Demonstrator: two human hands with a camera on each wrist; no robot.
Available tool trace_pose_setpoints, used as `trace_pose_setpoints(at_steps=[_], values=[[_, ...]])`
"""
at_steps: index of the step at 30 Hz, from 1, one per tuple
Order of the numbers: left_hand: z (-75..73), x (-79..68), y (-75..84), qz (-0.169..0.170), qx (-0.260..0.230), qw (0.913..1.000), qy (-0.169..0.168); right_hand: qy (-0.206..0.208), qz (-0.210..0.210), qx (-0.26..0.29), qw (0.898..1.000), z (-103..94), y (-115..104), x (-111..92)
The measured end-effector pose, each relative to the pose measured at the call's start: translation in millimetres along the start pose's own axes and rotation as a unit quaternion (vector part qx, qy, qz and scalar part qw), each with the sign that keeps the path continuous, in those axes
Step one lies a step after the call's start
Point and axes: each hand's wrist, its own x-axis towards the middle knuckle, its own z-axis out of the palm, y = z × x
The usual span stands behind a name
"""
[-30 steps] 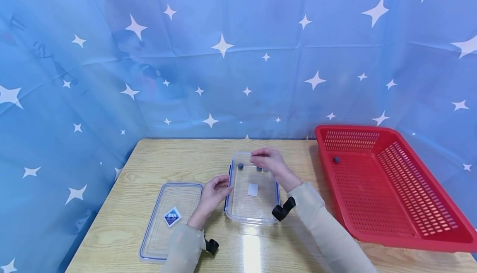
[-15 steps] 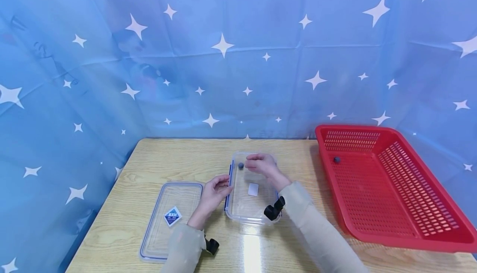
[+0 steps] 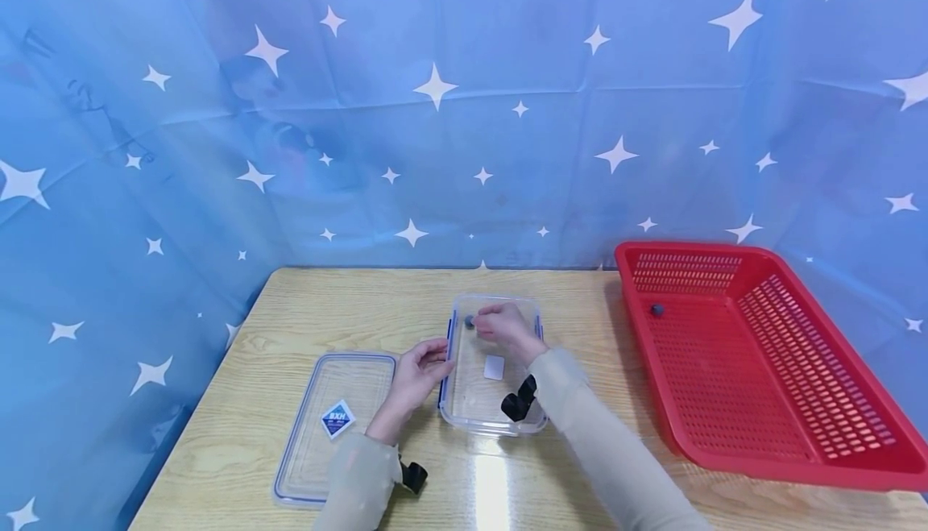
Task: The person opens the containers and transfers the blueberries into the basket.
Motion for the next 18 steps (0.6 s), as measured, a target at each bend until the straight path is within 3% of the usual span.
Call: trace_pose_setpoints(at_steps=[12, 18], values=[[-0.4, 0.6, -1.1, 0.001, -0.001, 1.0, -0.002, 0.0, 0.021, -0.032, 0.999, 9.5, 4.2, 12.6], [-3.4, 10.5, -26.0, 0.004, -0.004, 1.0, 0.007, 0.01, 0.021, -0.062, 0.998, 11.7, 7.3, 17.0]])
